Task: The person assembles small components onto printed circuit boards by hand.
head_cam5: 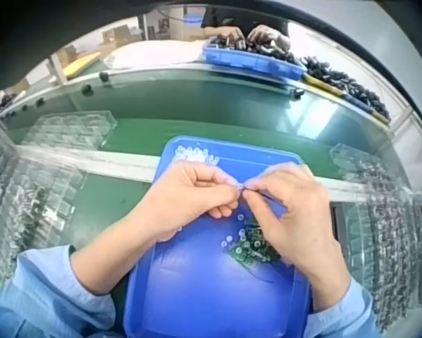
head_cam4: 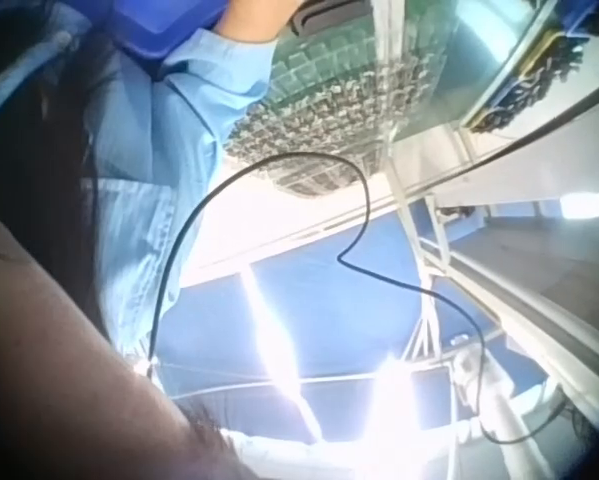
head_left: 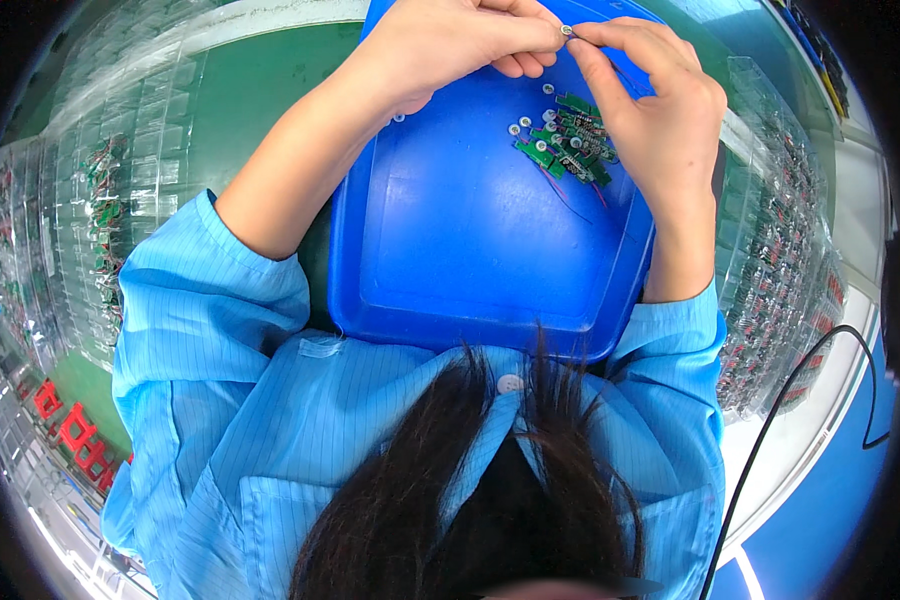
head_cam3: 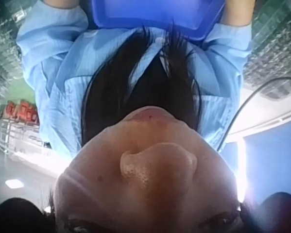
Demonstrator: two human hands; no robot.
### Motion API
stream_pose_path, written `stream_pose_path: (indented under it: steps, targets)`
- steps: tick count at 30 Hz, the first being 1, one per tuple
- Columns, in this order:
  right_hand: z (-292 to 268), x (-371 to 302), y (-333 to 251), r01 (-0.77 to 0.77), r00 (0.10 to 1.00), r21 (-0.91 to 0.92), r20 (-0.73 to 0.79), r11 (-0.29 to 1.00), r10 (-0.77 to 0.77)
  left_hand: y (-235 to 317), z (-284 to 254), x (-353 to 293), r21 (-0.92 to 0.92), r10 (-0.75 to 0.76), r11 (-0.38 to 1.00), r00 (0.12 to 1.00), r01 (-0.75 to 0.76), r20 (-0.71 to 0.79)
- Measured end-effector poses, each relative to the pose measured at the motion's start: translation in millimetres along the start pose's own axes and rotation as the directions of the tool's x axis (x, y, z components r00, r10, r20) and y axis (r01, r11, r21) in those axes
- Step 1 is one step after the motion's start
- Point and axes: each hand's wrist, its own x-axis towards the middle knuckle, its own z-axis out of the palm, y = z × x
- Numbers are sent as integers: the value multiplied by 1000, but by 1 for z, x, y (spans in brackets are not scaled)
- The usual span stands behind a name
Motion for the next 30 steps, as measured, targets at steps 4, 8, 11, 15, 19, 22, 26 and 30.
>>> stream_pose_path:
  steps: [4,8,11,15,19,22,26,30]
  targets:
    - [-1,2,-1,57,998,-35,24,998,-56,-1,-6,1,16,-35,999,998,35,43]
    - [-1,-4,10,-278,957,305,168,911,236,30,27,-11,-8,50,999,996,-50,-79]
    - [3,-8,24,-579,815,593,427,560,391,39,36,-18,451,270,869,959,-204,-85]
    - [4,-6,19,-440,893,375,277,816,355,49,38,-26,665,407,663,911,-343,65]
    - [-4,5,-12,-265,964,209,62,941,258,36,35,-16,-55,-56,997,998,56,-5]
    - [-7,9,-8,-363,931,370,107,855,348,25,16,-5,-404,-136,897,981,181,136]
    - [-7,7,-3,-435,898,508,184,743,400,23,12,-3,-498,-207,827,964,262,164]
    - [-10,8,-15,-355,932,490,114,796,345,16,8,-3,-540,-186,802,966,255,180]
